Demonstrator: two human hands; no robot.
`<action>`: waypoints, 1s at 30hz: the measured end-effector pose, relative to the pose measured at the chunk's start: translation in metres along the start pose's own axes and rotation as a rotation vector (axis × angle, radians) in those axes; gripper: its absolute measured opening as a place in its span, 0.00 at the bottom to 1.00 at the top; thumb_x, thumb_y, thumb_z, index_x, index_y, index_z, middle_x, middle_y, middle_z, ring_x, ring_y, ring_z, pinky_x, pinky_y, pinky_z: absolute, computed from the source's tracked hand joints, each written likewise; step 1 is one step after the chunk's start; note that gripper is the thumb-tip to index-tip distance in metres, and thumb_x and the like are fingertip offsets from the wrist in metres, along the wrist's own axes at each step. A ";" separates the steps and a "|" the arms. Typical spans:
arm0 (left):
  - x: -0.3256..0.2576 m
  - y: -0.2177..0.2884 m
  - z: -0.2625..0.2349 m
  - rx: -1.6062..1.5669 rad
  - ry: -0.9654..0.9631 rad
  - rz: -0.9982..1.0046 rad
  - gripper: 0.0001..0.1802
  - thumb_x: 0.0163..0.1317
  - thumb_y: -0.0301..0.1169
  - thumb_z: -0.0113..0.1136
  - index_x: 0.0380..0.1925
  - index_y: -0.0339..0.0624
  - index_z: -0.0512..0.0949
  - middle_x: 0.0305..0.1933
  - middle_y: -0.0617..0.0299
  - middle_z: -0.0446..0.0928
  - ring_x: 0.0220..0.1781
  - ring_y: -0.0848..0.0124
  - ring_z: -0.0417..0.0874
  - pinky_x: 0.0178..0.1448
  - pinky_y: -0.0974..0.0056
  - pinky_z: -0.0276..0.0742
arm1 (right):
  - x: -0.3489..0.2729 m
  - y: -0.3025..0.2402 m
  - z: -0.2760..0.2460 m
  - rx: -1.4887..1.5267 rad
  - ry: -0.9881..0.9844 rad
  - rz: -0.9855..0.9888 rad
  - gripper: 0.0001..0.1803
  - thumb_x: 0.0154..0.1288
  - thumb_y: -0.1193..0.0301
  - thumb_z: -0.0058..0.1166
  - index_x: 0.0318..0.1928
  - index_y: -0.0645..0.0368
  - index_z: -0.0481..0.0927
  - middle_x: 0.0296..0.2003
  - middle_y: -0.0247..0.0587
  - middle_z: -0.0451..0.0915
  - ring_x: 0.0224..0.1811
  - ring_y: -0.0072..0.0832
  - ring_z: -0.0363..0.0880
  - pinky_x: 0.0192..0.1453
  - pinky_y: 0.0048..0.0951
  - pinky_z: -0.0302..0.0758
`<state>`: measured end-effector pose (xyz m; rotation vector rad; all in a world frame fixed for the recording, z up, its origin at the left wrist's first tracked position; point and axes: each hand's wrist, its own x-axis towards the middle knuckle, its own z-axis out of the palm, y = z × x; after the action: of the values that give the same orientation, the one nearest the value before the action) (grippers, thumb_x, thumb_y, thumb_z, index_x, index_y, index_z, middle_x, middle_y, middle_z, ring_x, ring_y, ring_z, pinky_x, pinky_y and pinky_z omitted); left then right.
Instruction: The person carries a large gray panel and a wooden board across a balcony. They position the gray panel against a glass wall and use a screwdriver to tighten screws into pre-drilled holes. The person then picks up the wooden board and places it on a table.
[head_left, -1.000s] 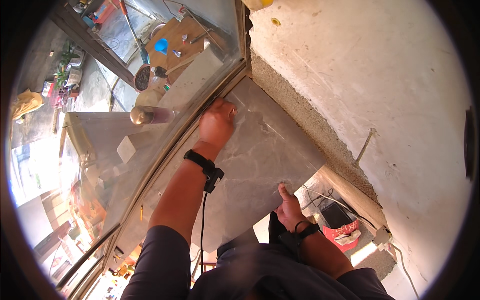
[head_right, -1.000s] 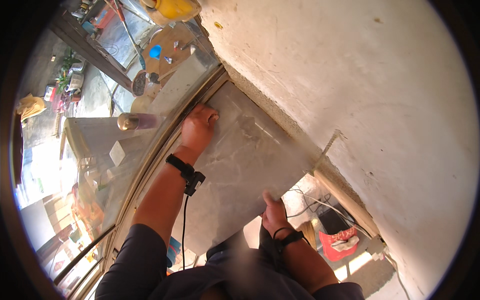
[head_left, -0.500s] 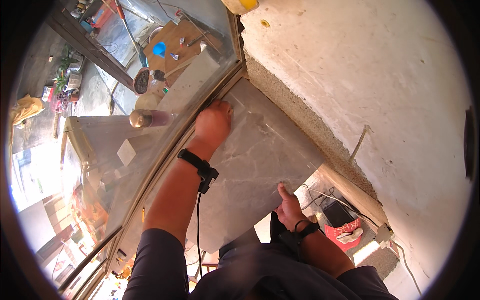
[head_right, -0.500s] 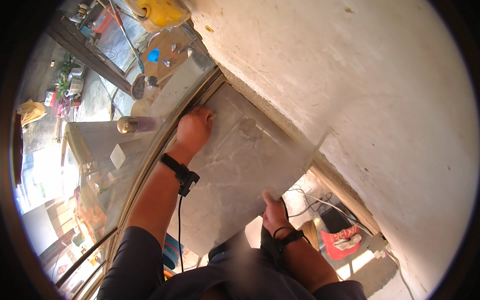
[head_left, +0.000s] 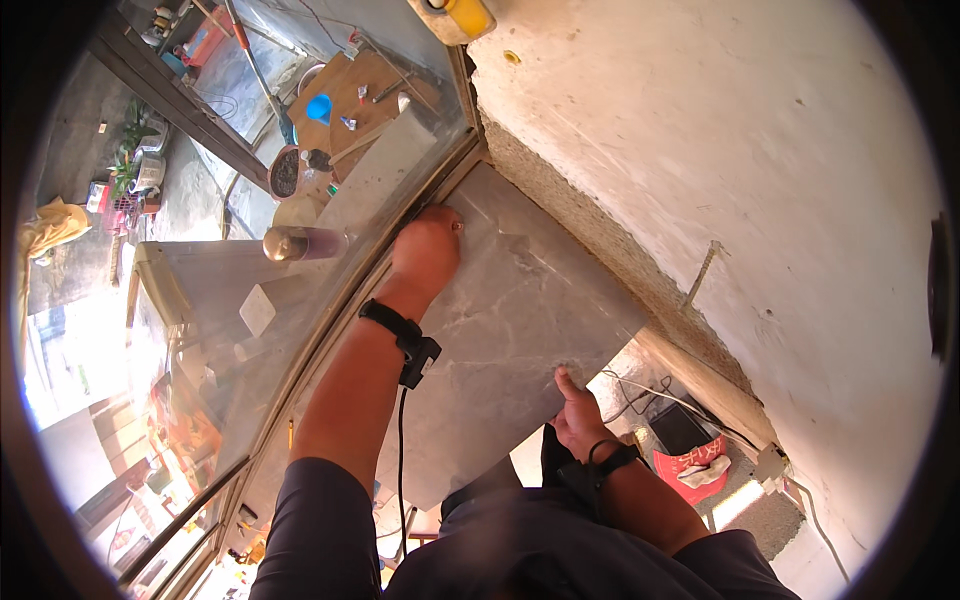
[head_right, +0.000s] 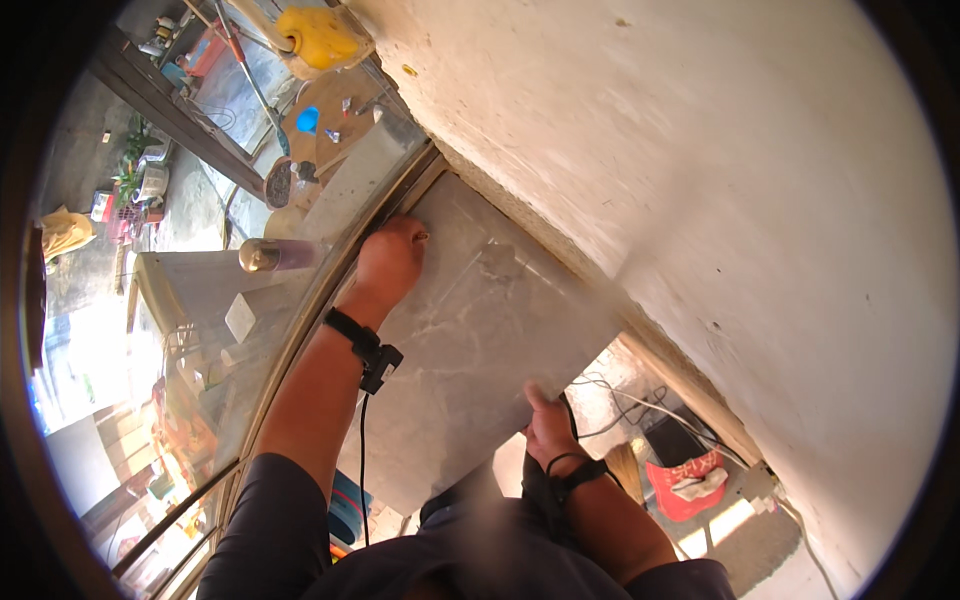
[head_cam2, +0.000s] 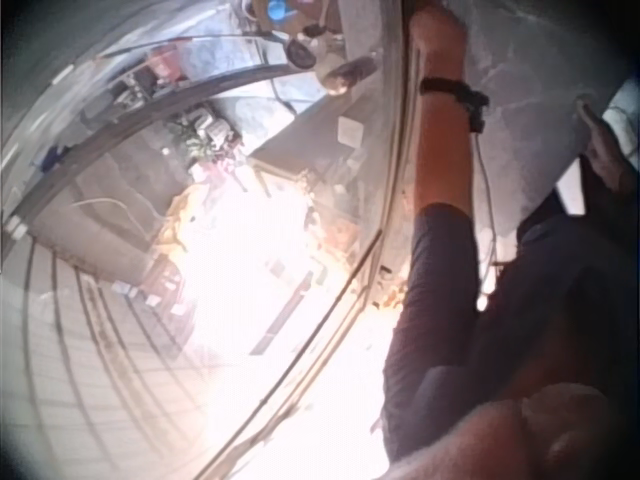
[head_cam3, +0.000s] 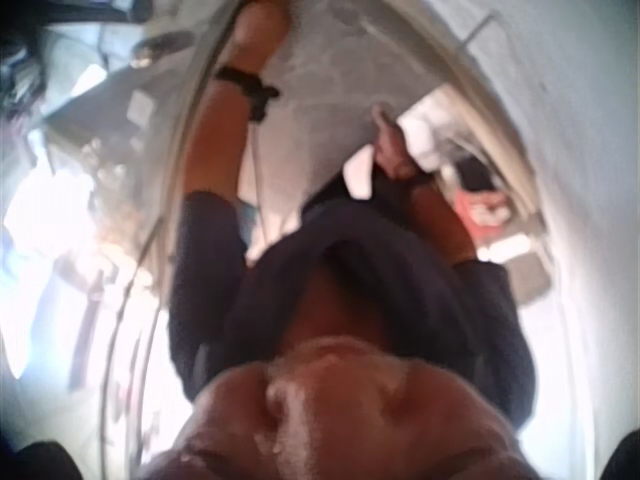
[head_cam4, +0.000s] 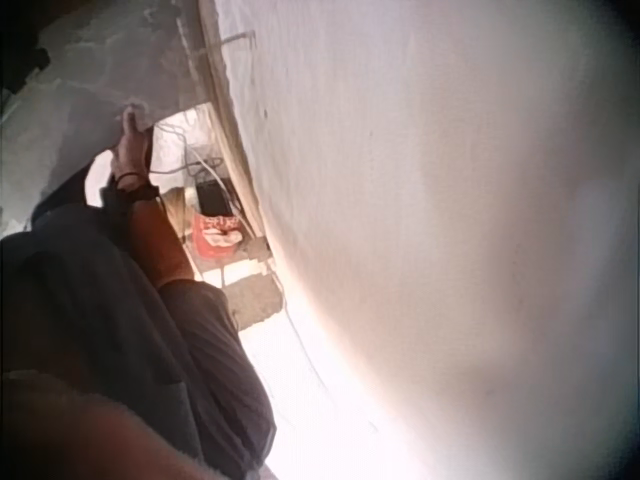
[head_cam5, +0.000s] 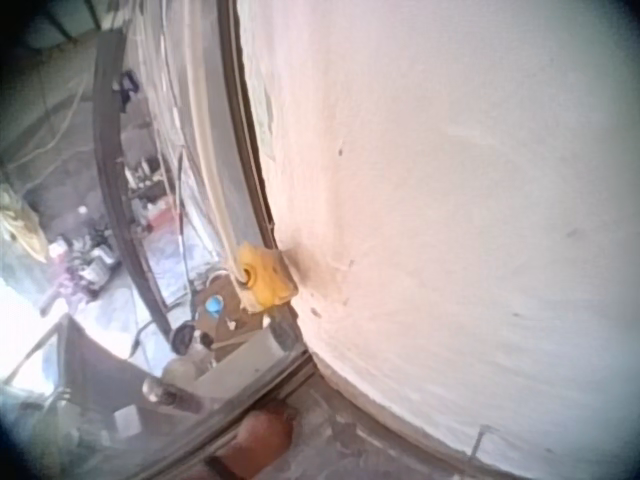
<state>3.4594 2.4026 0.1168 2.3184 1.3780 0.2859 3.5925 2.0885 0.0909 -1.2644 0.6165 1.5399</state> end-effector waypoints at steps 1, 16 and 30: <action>-0.003 0.002 -0.003 -0.024 0.010 -0.029 0.04 0.57 0.28 0.60 0.32 0.42 0.78 0.35 0.50 0.79 0.38 0.50 0.81 0.42 0.52 0.77 | -0.001 0.000 0.002 -0.026 -0.009 -0.016 0.26 0.66 0.58 0.59 0.59 0.57 0.69 0.54 0.41 0.77 0.56 0.38 0.77 0.59 0.45 0.75; -0.004 0.003 -0.001 -0.170 -0.029 -0.198 0.15 0.67 0.38 0.52 0.30 0.37 0.78 0.29 0.46 0.79 0.35 0.46 0.80 0.41 0.50 0.74 | -0.001 0.001 0.001 -0.059 -0.031 -0.024 0.29 0.65 0.53 0.59 0.58 0.57 0.71 0.54 0.41 0.78 0.56 0.37 0.77 0.59 0.44 0.73; 0.002 -0.007 -0.001 -0.342 -0.209 -0.342 0.16 0.67 0.42 0.53 0.32 0.40 0.79 0.33 0.44 0.80 0.38 0.44 0.80 0.43 0.48 0.75 | 0.002 0.001 -0.001 -0.058 -0.042 -0.029 0.28 0.67 0.54 0.57 0.59 0.59 0.70 0.55 0.41 0.77 0.58 0.37 0.75 0.61 0.44 0.73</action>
<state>3.4547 2.4077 0.1140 1.7505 1.4592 0.1536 3.5925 2.0883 0.0884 -1.2752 0.5282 1.5664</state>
